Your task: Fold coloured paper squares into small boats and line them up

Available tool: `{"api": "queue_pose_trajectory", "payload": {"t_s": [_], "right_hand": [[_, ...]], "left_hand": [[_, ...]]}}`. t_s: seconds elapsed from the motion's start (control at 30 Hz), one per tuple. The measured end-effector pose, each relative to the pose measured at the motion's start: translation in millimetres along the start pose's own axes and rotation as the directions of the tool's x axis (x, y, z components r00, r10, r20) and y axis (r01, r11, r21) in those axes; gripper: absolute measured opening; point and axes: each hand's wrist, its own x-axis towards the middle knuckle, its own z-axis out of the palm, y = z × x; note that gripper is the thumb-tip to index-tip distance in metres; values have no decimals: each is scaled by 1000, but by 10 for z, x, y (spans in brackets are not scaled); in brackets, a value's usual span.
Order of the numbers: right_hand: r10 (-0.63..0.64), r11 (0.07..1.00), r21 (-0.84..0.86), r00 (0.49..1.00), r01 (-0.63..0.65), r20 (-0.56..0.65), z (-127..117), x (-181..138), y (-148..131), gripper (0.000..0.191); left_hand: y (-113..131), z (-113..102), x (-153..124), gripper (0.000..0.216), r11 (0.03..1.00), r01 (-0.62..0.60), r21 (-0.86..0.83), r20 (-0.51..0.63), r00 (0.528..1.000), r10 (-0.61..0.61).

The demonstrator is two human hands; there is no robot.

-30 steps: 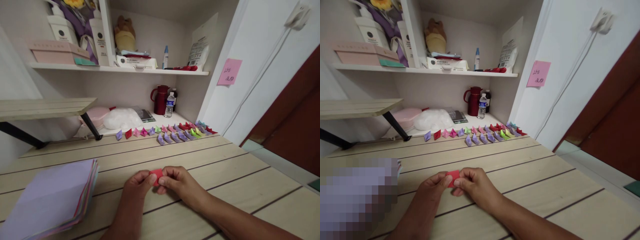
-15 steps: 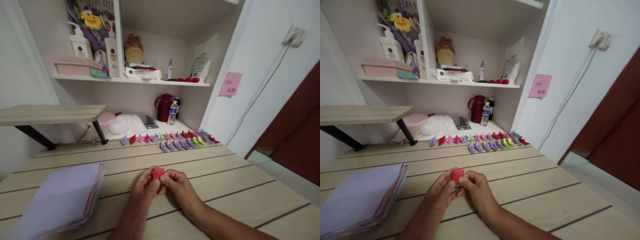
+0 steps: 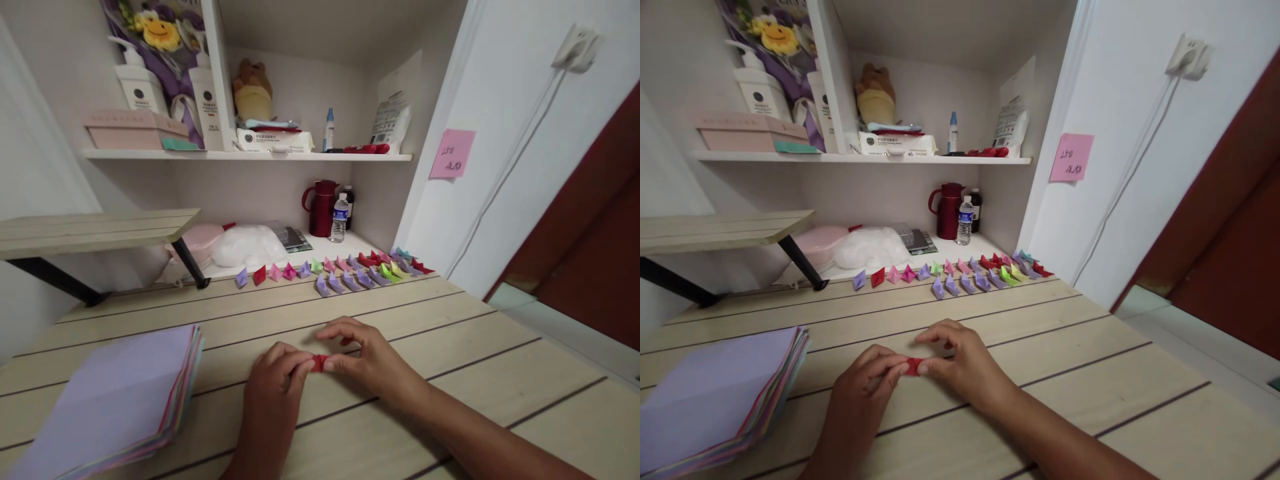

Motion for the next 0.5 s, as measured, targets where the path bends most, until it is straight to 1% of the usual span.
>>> {"api": "queue_pose_trajectory", "payload": {"t_s": [0.03,0.07,0.1,0.17,0.23,0.27,0.3,0.37,0.43,0.5], "right_hand": [[-23,1000,-9,1000,24,21,3,-5,-27,16],[-29,1000,6,999,29,26,15,-10,-50,14],[-6,999,51,1000,5,17,33,-15,-66,17],[126,970,209,992,-120,-16,72,-19,-68,23],[293,874,410,956,-261,-17,97,-15,-31,28],[355,815,491,935,-307,-3,101,-11,-3,30],[390,766,551,921,-331,10,101,-5,25,31],[400,711,623,916,-327,24,92,5,68,32],[384,697,652,923,-299,12,84,11,80,31],[385,695,656,923,-294,5,85,11,67,30]], "left_hand": [[13,8,-11,11,999,-14,30,16,1000,13],[25,13,-22,9,998,-26,50,19,999,25],[35,18,-33,7,998,-31,52,7,1000,30],[58,28,-57,15,1000,1,-7,-76,997,-1],[85,46,-82,25,990,86,-111,-160,982,-103],[97,59,-93,27,976,140,-168,-163,972,-167],[106,76,-102,27,957,190,-218,-141,965,-223],[107,115,-111,26,914,271,-302,-62,951,-302],[86,151,-105,26,867,319,-383,-22,935,-353],[50,173,-90,25,836,334,-436,-25,924,-382]]}}
